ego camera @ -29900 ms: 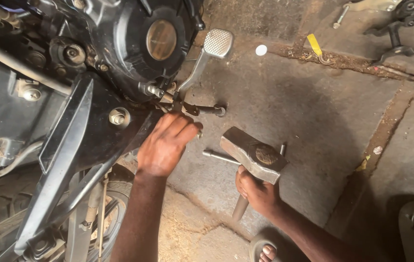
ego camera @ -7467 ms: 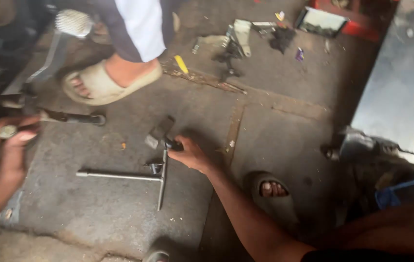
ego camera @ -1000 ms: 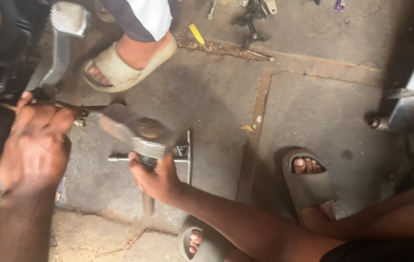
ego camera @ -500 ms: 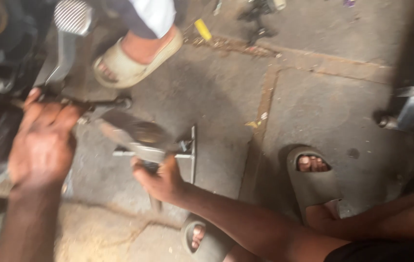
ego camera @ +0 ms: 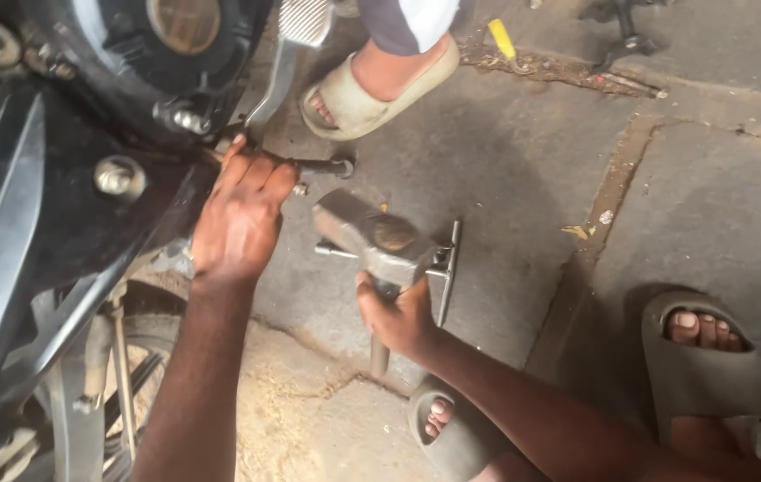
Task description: Repairing a motorcycle kickstand or frame area using a hammer and a T-handle wrench.
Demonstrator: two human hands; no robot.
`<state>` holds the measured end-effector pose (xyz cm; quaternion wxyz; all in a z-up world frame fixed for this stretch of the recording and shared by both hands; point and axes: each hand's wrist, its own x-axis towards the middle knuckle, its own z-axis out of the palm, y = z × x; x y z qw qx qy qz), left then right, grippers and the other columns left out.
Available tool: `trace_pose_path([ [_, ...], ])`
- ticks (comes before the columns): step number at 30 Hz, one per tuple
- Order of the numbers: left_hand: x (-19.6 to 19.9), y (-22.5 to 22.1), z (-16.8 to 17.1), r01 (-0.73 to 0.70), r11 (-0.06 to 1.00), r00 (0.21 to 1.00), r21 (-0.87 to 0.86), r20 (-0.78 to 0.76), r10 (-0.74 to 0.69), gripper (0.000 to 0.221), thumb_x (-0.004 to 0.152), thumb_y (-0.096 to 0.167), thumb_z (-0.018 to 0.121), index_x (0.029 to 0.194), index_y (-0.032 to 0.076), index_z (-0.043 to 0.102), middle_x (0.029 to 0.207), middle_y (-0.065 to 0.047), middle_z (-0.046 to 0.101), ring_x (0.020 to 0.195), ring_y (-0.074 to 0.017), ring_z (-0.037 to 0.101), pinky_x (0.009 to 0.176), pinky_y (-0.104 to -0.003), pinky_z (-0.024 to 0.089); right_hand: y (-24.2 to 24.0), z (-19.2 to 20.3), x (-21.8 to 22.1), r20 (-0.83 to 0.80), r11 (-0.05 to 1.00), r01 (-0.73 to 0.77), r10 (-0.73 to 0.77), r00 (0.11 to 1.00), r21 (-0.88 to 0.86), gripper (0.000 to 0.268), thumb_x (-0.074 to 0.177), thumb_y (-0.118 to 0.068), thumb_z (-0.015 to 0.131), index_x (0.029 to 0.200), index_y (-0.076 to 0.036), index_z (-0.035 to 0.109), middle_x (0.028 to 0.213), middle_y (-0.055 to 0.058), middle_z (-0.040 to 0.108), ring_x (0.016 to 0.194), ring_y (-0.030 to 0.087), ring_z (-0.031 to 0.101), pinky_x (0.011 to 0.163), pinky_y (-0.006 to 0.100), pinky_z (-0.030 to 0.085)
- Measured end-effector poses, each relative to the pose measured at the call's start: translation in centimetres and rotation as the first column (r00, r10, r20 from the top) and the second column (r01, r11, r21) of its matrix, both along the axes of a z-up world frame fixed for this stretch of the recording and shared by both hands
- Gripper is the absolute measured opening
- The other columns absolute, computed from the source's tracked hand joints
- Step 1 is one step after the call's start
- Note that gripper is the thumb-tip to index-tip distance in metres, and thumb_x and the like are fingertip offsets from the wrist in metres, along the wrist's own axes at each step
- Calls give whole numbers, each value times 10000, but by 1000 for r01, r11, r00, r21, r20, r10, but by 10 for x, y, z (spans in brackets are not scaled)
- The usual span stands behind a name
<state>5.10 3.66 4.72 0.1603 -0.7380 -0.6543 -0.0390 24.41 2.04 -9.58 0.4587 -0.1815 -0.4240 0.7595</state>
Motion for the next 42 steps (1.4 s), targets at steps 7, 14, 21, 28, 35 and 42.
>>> trace_pose_path([
  [7, 2, -2, 0, -55, 998, 997, 12, -45, 55, 223, 790, -61, 680, 977, 61, 672, 917, -99, 647, 975, -269, 643, 1203, -437, 474, 0, -12, 7, 25, 996, -92, 92, 995, 16, 123, 936, 31, 574, 1050, 3, 537, 692, 20, 591, 467, 72, 537, 376, 256, 479],
  [14, -6, -4, -2, -63, 998, 993, 26, -95, 65, 229, 793, -65, 687, 979, 67, 678, 945, -94, 664, 1012, -267, 654, 1174, -423, 481, 12, -7, 9, 48, 997, -64, 65, 997, -33, 67, 975, 53, 539, 985, -12, 524, 600, 5, 550, 410, 72, 506, 346, 251, 440],
  [21, -52, -37, -10, -148, 989, 978, -17, -148, 144, 254, 813, -9, 678, 1036, 110, 658, 984, -50, 659, 1066, -235, 642, 1124, -365, 499, -5, -58, -3, -63, 982, -83, 73, 995, -171, 126, 1002, 44, 570, 1119, -2, 561, 711, -25, 563, 528, 55, 519, 420, 240, 392],
  [28, 2, -8, -4, -210, 975, 956, -66, -223, 191, 278, 831, 38, 671, 1084, 147, 642, 1017, -13, 654, 1112, -208, 631, 1081, -317, 514, 12, -4, 11, 8, 999, -28, 28, 1000, 30, 246, 960, 16, 573, 1195, -12, 506, 786, -16, 596, 523, 28, 534, 423, 236, 473],
  [35, 22, 2, 15, -227, 972, 939, -66, -280, 201, 319, 704, 26, 744, 998, 143, 709, 971, -10, 681, 1096, -185, 663, 1200, -320, 467, 10, 2, 15, 43, 993, -13, 8, 999, 118, 246, 1003, 29, 589, 1239, 19, 521, 800, 1, 586, 581, 60, 551, 488, 237, 470],
  [42, 28, 7, 21, -200, 980, 908, -18, -379, 178, 243, 797, 54, 744, 1009, 172, 725, 1162, 31, 729, 1214, -148, 660, 1225, -307, 429, 12, 11, 21, 28, 992, -96, 94, 995, 86, 279, 1060, -51, 595, 1309, 10, 484, 796, -9, 587, 553, 41, 537, 460, 225, 471],
])
